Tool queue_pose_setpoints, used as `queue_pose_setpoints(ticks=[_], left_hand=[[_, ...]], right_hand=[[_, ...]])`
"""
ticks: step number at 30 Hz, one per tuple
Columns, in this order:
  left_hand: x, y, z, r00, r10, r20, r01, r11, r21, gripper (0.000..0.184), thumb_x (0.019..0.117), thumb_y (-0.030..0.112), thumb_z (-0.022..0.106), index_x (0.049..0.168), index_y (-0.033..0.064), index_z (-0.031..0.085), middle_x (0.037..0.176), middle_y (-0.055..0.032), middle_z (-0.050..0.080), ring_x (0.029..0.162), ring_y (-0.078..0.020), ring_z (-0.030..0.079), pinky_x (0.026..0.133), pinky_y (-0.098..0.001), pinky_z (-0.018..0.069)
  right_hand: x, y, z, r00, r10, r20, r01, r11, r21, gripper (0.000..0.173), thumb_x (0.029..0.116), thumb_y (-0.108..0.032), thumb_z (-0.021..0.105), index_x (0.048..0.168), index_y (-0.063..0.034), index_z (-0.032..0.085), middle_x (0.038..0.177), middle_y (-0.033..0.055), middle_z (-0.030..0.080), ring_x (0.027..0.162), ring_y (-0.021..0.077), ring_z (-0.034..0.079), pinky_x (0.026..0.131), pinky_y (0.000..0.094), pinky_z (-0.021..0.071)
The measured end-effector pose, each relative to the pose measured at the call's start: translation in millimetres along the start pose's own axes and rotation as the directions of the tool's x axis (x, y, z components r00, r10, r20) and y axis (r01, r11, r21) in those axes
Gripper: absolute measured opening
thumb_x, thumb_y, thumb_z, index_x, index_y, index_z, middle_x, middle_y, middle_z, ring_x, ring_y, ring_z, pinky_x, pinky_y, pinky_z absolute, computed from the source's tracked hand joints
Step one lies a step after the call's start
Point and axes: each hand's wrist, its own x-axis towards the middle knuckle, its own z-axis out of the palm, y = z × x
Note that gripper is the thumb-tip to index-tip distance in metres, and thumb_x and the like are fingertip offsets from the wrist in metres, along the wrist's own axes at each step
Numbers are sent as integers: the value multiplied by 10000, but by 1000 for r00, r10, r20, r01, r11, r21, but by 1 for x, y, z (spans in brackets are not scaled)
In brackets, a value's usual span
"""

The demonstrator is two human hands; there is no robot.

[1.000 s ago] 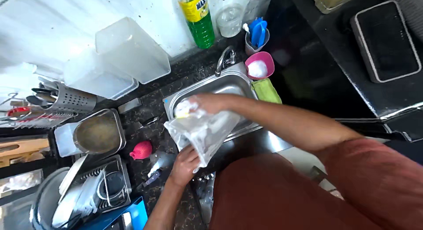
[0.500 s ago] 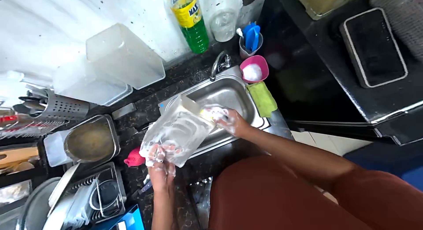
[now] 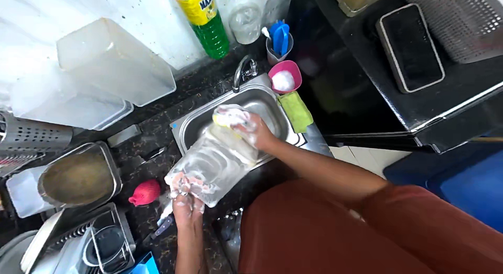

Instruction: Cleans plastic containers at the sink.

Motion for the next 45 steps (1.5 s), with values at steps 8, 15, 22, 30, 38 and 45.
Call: queue_pose_setpoints(ticks=[8,15,22,30,38,45], left_hand=[[24,32,-39,988,136,-72,-128,986,103,244,1072,77,319,1193,150,518,890,43,736,801,-100,729,711,-294,635],[13,44,-52,972,196,-131,-180,976,126,263,1069,46,315,1257,126,482,947,19,737,818,-136,738,707,-318,644],[-17,64,-57,937,257,-237,-193,945,263,242,1053,2,378,1272,78,450,941,31,734,800,-133,744,675,-302,647],[-53,70,-85,916,282,-286,-215,946,242,262,1054,13,385,1260,106,517,951,28,763,818,-154,756,706,-321,650],[-64,67,-94,908,260,-330,-206,960,188,279,1064,17,341,1221,129,542,942,15,769,822,-161,760,716,-323,652],[-63,70,-85,911,221,-349,-165,969,183,289,1055,-3,307,1218,110,518,906,21,763,791,-156,758,696,-315,653]], right_hand=[[-24,51,-77,984,-29,-178,-51,902,-430,326,878,-95,751,1182,8,696,1295,215,621,1213,297,611,1049,454,516],[66,61,-146,974,-70,-217,-176,375,-910,331,971,-318,648,1217,-109,721,1369,165,622,1372,382,490,1142,586,373],[95,83,-56,934,261,-243,-354,599,-718,383,952,-308,703,1273,-100,688,1132,187,699,1021,363,683,909,588,550],[177,101,-38,878,314,-361,-442,240,-864,580,902,-290,718,1385,-13,554,1341,258,615,1113,449,666,882,659,539],[188,137,-28,934,141,-328,-347,142,-927,454,931,-293,657,1297,-26,634,1412,234,562,1119,425,667,835,620,571],[184,129,-10,965,185,-186,-202,71,-977,372,935,-136,618,1299,-144,693,1475,210,501,1106,410,665,817,601,585]])
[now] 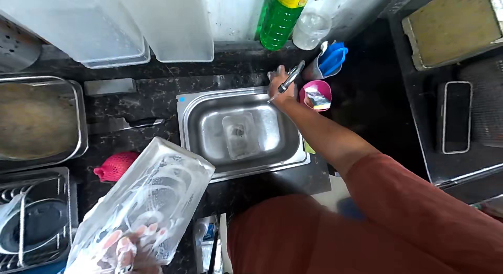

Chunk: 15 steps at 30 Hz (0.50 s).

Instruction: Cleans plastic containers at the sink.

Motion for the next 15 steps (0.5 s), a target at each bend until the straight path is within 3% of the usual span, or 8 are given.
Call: queue_pose_setpoints(ticks=[2,4,5,7,9,12,15], left_hand=[[1,0,0,1000,16,17,-15,1000,-21,290,1055,-1,331,1209,117,547,920,16,773,798,-158,762,702,-315,654],[1,-2,-4,1000,13,16,-12,999,-36,279,1056,6,341,1210,118,545,935,16,774,819,-163,764,721,-325,657],[1,-4,-5,1000,5,11,-5,999,-40,278,1057,7,340,1219,119,535,944,20,774,831,-160,764,732,-325,655],[2,-9,-3,1000,-7,4,8,999,-36,270,1056,9,330,1234,114,504,947,36,764,842,-143,758,735,-311,654],[4,-12,0,1000,-7,24,8,999,-40,265,1065,19,351,1250,122,510,970,26,770,862,-160,761,749,-333,654],[3,-3,12,1000,0,29,0,1000,9,279,1050,-14,346,1231,103,524,942,42,766,833,-140,758,729,-311,652],[0,4,19,997,5,79,-8,999,33,263,1049,-1,376,1223,108,540,955,46,768,839,-136,758,738,-310,652]], right_hand=[[-34,3,-3,993,45,108,-60,988,139,460,917,-262,669,1339,-81,635,1385,250,576,1119,436,657,858,646,548],[-80,11,1,922,76,380,-204,929,309,437,956,-269,659,1297,2,622,1294,270,624,1124,426,653,919,644,528],[-103,17,14,852,53,521,-302,863,406,374,990,-235,630,1297,-23,642,1233,238,664,1077,371,665,912,591,542],[-145,20,39,641,-27,767,-537,699,473,346,1072,-234,499,1374,-116,617,1172,136,668,900,201,620,772,388,519],[-166,11,55,525,-63,849,-683,564,464,377,1083,-244,454,1421,-132,576,1104,98,639,839,156,583,728,335,498],[-176,-16,62,498,-172,850,-669,547,503,362,1090,-243,430,1379,-96,589,991,72,612,750,123,558,660,300,486],[-162,-34,50,542,-175,822,-587,621,520,364,1094,-252,460,1401,-104,589,1089,120,641,781,148,563,710,326,486]])
